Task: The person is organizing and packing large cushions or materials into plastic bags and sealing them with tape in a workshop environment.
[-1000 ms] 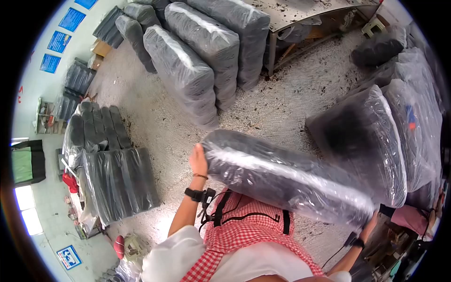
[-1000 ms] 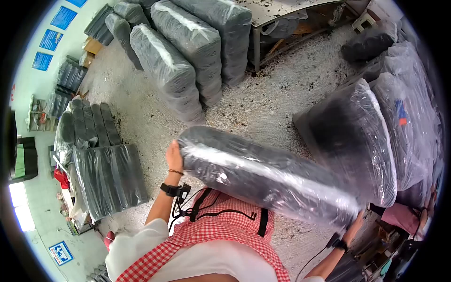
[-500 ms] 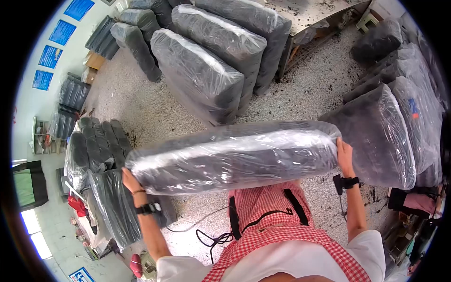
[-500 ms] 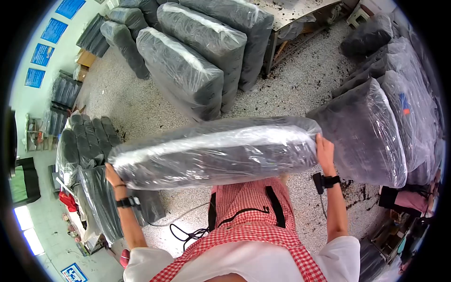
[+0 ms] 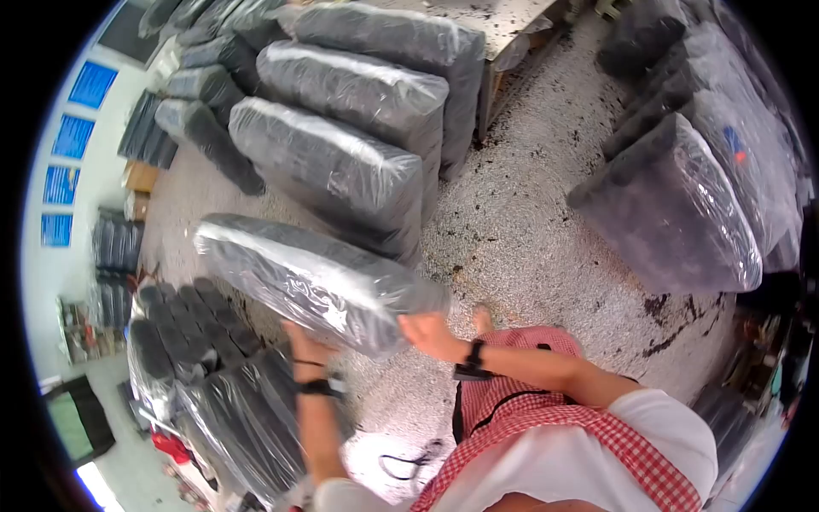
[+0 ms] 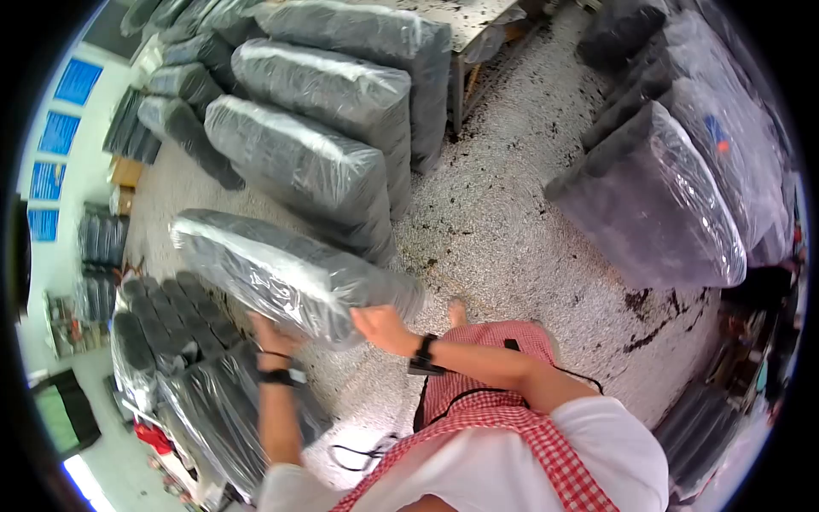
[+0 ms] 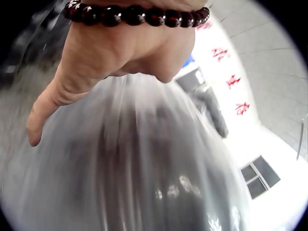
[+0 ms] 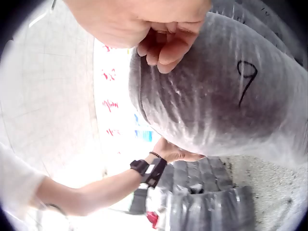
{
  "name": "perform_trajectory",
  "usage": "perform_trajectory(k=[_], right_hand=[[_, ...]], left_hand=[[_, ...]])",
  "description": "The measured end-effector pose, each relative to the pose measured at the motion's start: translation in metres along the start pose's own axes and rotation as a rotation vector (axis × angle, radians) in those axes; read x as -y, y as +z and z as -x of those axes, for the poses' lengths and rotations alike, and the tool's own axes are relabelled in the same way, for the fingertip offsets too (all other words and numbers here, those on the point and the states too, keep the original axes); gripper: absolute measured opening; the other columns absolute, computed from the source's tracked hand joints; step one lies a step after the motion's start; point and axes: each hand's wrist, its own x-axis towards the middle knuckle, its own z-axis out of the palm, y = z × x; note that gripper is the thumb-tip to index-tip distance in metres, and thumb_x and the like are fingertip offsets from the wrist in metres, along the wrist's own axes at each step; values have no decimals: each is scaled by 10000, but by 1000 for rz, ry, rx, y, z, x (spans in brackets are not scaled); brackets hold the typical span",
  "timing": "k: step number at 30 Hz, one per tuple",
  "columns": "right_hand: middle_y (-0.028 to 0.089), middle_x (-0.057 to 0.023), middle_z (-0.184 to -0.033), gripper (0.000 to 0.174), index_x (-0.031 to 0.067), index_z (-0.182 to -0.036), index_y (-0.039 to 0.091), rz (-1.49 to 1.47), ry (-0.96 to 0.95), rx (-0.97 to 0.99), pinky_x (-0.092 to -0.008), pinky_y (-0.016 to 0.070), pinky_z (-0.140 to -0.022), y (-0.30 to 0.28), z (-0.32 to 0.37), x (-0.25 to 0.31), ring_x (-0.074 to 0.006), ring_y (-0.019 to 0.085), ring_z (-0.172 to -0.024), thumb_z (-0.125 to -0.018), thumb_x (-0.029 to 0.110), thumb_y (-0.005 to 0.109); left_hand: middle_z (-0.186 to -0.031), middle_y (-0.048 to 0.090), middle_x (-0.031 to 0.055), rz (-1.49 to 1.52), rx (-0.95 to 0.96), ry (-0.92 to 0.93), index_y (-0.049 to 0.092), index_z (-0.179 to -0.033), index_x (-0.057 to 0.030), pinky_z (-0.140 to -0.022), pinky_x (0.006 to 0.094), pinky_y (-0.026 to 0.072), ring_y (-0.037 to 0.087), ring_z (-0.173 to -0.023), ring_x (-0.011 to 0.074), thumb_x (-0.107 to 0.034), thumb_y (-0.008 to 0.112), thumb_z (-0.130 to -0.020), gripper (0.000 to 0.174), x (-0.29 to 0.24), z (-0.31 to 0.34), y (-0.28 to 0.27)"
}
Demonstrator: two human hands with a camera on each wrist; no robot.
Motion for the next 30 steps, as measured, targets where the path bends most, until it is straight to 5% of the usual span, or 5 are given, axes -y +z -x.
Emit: perform_trajectory(k=[7, 14, 22, 25, 30], right_hand=[[531, -195, -539, 480, -22, -603, 563, 665, -61, -90, -445, 409, -477, -35, 9, -110, -345, 534, -491, -901, 302, 370], [562, -210, -635, 387, -14, -639, 549, 193, 143, 455, -465, 429, -570, -114, 2, -67, -394, 543, -594, -846, 281, 408], [594, -215, -779, 305, 17, -826, 603, 615, 523, 175, -475, 454, -633, -344, 123, -127, -394, 576, -705, -789, 273, 442], [586, -247, -771, 306, -4, -814, 599, 635, 708, -85, -475, 453, -671, -440, 182, -160, -396, 577, -737, -771, 262, 453], [581, -254, -778, 285, -10, -778, 588, 731, 794, -403, -485, 451, -690, -570, 250, -143, -408, 569, -754, -749, 250, 476]], left_hand=[[-1442, 119, 75, 139, -269, -306, 138, -1387, -248, -887, 702, 183, 133, -1289, 381, -842, 268, -632, 970, 179, -35, 32], [-1416, 174, 103, -140, -458, -251, 200, -1363, -281, -866, 681, 231, 175, -1266, 386, -783, 400, -636, 906, 175, -13, 61], [-1301, 253, 286, -1176, -1125, 7, 286, -1324, -106, -871, 553, 331, 353, -1115, 442, -467, 534, -795, 687, 221, -19, 125], [-1165, 380, 301, -1835, -787, 586, 325, -1307, -150, -806, 503, 389, 452, -986, 442, -345, 647, -717, 700, 258, -36, 156], [-1221, 366, 298, -1512, -244, 310, 306, -1302, -46, -898, 455, 357, 413, -1074, 424, -184, 697, -677, 750, 319, -85, 273]])
